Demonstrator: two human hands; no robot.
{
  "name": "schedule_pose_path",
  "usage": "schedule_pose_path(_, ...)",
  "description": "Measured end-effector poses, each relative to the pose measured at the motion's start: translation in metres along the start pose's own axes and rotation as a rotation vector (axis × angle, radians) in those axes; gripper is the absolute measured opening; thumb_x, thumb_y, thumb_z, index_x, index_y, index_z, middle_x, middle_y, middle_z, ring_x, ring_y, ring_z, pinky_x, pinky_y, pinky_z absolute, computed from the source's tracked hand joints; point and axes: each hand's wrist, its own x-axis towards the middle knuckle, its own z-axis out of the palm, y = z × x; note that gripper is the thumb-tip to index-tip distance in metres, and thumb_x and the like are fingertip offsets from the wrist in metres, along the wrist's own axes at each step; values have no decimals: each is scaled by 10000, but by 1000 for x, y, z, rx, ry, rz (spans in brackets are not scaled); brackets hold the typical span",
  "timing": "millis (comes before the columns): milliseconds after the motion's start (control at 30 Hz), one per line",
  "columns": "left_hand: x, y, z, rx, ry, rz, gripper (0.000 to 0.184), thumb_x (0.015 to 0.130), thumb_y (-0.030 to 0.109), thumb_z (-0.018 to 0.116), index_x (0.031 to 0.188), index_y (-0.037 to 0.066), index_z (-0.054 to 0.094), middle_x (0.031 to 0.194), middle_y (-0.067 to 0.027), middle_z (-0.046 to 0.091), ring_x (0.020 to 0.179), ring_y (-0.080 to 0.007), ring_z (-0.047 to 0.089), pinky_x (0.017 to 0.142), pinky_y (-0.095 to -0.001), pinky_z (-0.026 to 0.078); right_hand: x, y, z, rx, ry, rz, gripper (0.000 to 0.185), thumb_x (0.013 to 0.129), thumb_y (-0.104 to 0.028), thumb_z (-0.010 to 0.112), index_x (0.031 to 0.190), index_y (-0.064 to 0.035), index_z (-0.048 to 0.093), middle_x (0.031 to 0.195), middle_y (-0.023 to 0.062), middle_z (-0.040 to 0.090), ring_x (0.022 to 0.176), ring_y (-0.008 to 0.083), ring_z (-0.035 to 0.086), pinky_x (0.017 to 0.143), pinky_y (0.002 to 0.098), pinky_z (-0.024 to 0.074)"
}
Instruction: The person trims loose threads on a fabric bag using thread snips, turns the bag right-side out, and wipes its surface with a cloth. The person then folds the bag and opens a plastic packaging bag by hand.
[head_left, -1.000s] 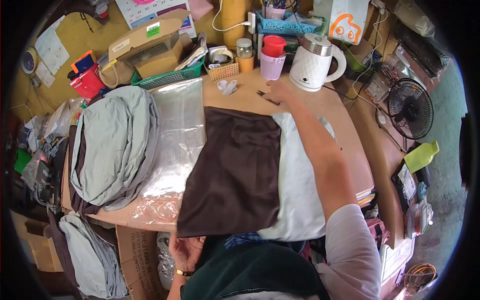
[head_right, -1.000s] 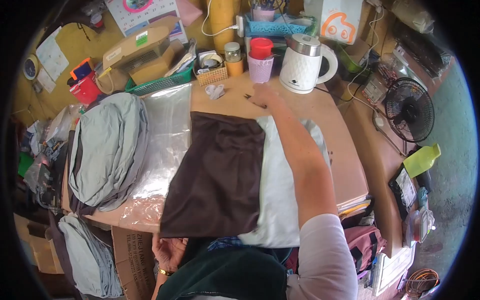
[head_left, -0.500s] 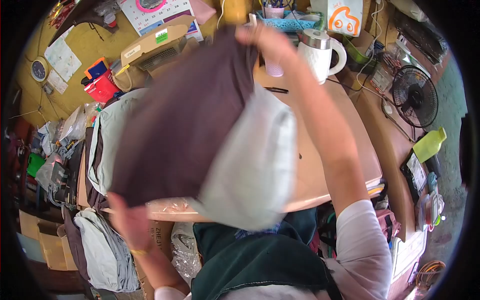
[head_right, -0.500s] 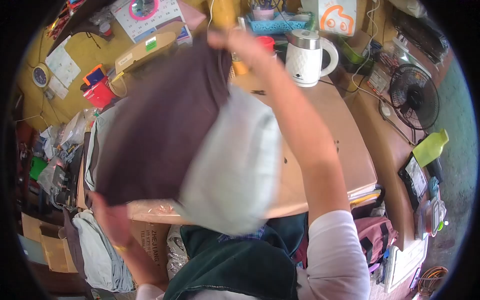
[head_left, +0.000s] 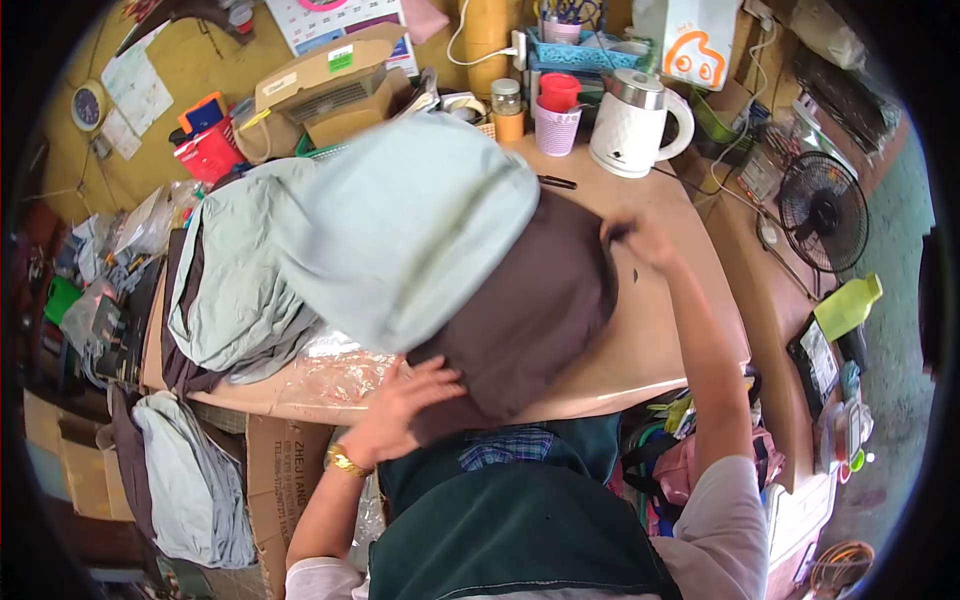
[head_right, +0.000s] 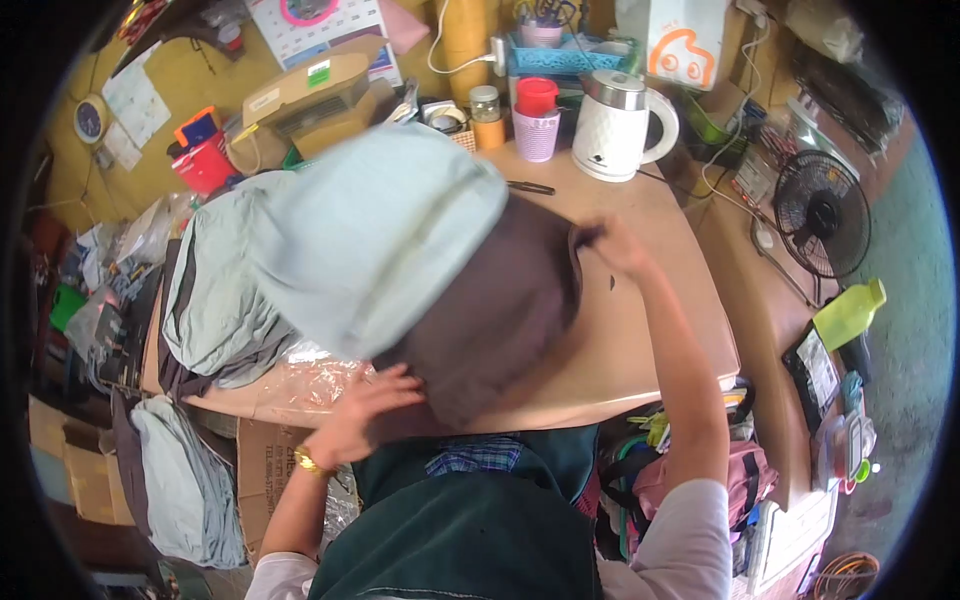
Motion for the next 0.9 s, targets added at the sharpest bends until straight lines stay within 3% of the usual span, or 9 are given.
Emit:
schedule_pose_path(200, -5, 13, 62, 241, 1, -72, 739, 696, 152, 708, 1398, 216, 487, 1451, -51, 432, 1367, -296, 378, 1114, -570, 234, -74, -15, 26, 314, 200, 249, 332, 784, 96, 498, 1049, -27, 656, 937, 63, 643, 875, 188, 622, 760, 301, 481)
schedule_pose_path(333, 8, 19, 73, 470, 163, -165, 711, 675, 113, 696, 1359, 225, 539, 1333, -44, 496, 1195, -283, 488, 949, -486, 369, -94, -16, 56, -417, 259, 15, 310, 837, -51, 619, 1145, -22, 631, 993, 142, 664, 875, 289, 651, 740, 361, 506)
schedule_pose_path(533, 33, 17, 65, -272, 275, -206, 326, 835, 156, 649, 1128, 14, 643, 1148, -142, 595, 983, -354, 598, 851, -404, 491, -130, -81, 87, 15, 16, 220, 340, 756, -152, 781, 1026, -18, 623, 960, 187, 636, 847, 389, 639, 759, 392, 523)
schedule_pose_path(600, 47, 44, 66, -399, 297, -307, 335, 909, 244, 611, 1106, -27, 608, 1056, -203, 619, 958, -398, 603, 853, -417, 497, -141, -108, 119, -43, -8, -99, 283, 739, -96, 765, 967, -32, 611, 964, 175, 619, 837, 397, 631, 728, 412, 527)
schedule_pose_path(667, 53, 43, 68, -258, -57, 128, 374, 931, 275, 590, 1101, -58, 587, 989, -226, 627, 956, -390, 602, 851, -402, 499, -147, -109, 149, -252, 72, -176, 283, 704, -51, 758, 938, -35, 598, 947, 161, 602, 817, 382, 619, 711, 403, 515)
schedule_pose_path(733, 66, 42, 26, -177, -324, 27, 321, 908, 240, 591, 1089, -26, 589, 936, -217, 635, 964, -381, 597, 836, -419, 495, -146, -98, 158, -446, 161, -145, 303, 676, -25, 756, 927, -34, 589, 929, 151, 590, 800, 364, 610, 704, 387, 501)
schedule_pose_path(800, 79, 29, 0, -652, -167, -237, 236, 864, 155, 584, 1038, -5, 592, 876, -195, 623, 909, -388, 579, 798, -430, 489, -146, -91, 155, -286, 173, -54, 272, 661, 12, 727, 888, -41, 587, 877, 145, 583, 811, 397, 599, 716, 409, 492)
schedule_pose_path(867, 100, -3, 21, -57, 534, -133, 164, 824, 32, 533, 970, 7, 605, 832, -130, 635, 859, -303, 609, 742, -390, 487, -143, -98, 155, -227, 200, -65, 243, 671, 21, 715, 868, -33, 583, 856, 150, 585, 808, 380, 608, 709, 414, 488)
schedule_pose_path(900, 106, -14, 33, -54, 533, -136, 164, 824, 32, 533, 970, 7, 605, 832, -130, 635, 859, -303, 609, 742, -390, 487, -143, -102, 156, -167, 222, -78, 215, 682, 30, 703, 847, -25, 578, 835, 154, 588, 804, 363, 617, 702, 420, 484)
